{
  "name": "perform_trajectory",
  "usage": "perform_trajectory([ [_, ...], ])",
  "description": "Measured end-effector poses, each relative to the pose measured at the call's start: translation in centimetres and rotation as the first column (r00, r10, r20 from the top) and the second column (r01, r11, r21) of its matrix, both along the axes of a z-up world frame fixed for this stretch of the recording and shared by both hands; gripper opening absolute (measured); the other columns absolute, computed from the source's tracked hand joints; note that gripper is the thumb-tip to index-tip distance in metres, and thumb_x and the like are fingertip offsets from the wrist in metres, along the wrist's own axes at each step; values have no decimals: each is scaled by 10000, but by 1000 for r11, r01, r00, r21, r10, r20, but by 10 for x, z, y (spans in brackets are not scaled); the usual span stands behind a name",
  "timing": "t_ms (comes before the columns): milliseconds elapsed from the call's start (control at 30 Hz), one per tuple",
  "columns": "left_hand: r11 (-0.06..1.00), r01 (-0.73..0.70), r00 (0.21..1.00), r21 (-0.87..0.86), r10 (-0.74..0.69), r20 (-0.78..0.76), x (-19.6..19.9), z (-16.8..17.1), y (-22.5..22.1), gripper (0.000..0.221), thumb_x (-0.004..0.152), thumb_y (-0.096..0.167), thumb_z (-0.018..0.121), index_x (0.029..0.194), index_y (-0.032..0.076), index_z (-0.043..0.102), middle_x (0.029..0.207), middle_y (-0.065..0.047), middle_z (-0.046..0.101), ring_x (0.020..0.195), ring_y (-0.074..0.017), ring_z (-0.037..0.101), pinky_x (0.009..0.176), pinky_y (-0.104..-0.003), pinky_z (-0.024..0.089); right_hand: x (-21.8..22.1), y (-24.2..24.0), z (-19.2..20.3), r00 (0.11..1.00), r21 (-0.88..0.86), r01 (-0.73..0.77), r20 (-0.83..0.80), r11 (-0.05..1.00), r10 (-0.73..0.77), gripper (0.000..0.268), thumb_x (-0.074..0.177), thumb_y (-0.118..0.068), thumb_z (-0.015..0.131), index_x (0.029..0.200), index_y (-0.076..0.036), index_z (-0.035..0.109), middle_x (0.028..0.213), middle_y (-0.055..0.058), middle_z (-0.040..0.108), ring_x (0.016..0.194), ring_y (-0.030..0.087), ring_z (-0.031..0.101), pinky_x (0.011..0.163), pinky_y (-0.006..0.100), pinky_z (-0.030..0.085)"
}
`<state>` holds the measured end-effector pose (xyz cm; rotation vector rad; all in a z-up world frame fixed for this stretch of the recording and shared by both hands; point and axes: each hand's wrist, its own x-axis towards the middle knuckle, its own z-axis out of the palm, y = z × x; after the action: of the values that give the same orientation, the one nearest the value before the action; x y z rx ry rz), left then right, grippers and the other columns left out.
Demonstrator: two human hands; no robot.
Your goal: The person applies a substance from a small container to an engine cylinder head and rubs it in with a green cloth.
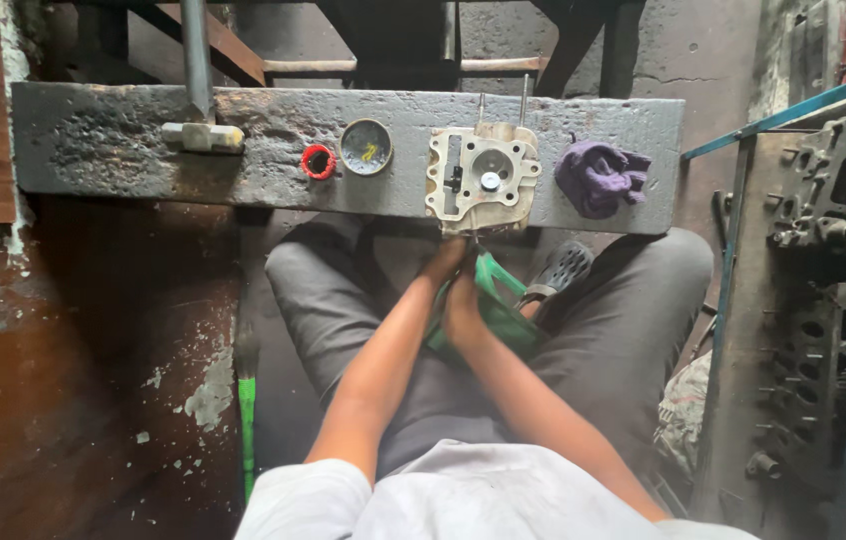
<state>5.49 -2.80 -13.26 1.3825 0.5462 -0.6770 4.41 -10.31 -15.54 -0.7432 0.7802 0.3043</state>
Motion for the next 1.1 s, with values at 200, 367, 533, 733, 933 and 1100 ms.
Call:
perform_trajectory([
  [200,999,43,982,-31,-37,184,-77,30,7,607,1063,360,399,1528,-31,389,1526,-205,458,1406,-293,419,1130,-388,333,37,-37,-15,994,-169,99,60,981,-91,478,1063,-445,405,1170,-40,636,1055,102,636,944,240,591,846,393,484],
  [367,892,322,688,317,-450,569,-102,166,7,571,1077,236,522,1532,-70,364,1511,-281,467,1436,-372,422,1135,-414,333,64,-49,-1,981,-444,166,168,880,-101,413,1058,-366,470,1197,-10,626,1068,109,628,950,226,576,851,382,474],
  [533,677,-519,483,523,-273,832,-52,270,38,46,1002,120,624,1036,90,635,972,-154,692,878,-351,704,789,-418,564,30,-34,31,970,-591,137,242,795,13,361,1054,-287,535,1225,20,616,1082,117,620,956,212,561,856,371,465],
  [733,456,-461,757,761,-245,606,22,306,85,439,858,242,732,1281,209,618,783,-116,647,718,-332,664,687,-483,527,-25,-49,182,933,-653,-237,55,720,357,305,1043,-249,590,1168,19,663,982,104,650,869,190,561,802,353,476],
  [933,329,-374,787,867,-381,485,35,277,86,511,860,326,713,1356,294,592,939,-118,664,835,-387,687,727,-519,545,-35,-92,267,700,-821,-416,-15,391,714,270,956,-213,653,1126,-3,654,904,162,694,781,222,630,730,379,508],
  [1100,307,-348,798,886,-399,452,40,276,85,500,860,340,700,1349,298,604,923,-135,648,822,-402,682,716,-530,541,-12,-84,244,597,-960,-239,-27,145,802,469,846,-122,739,1245,46,557,975,295,672,909,453,630,761,468,492],
])
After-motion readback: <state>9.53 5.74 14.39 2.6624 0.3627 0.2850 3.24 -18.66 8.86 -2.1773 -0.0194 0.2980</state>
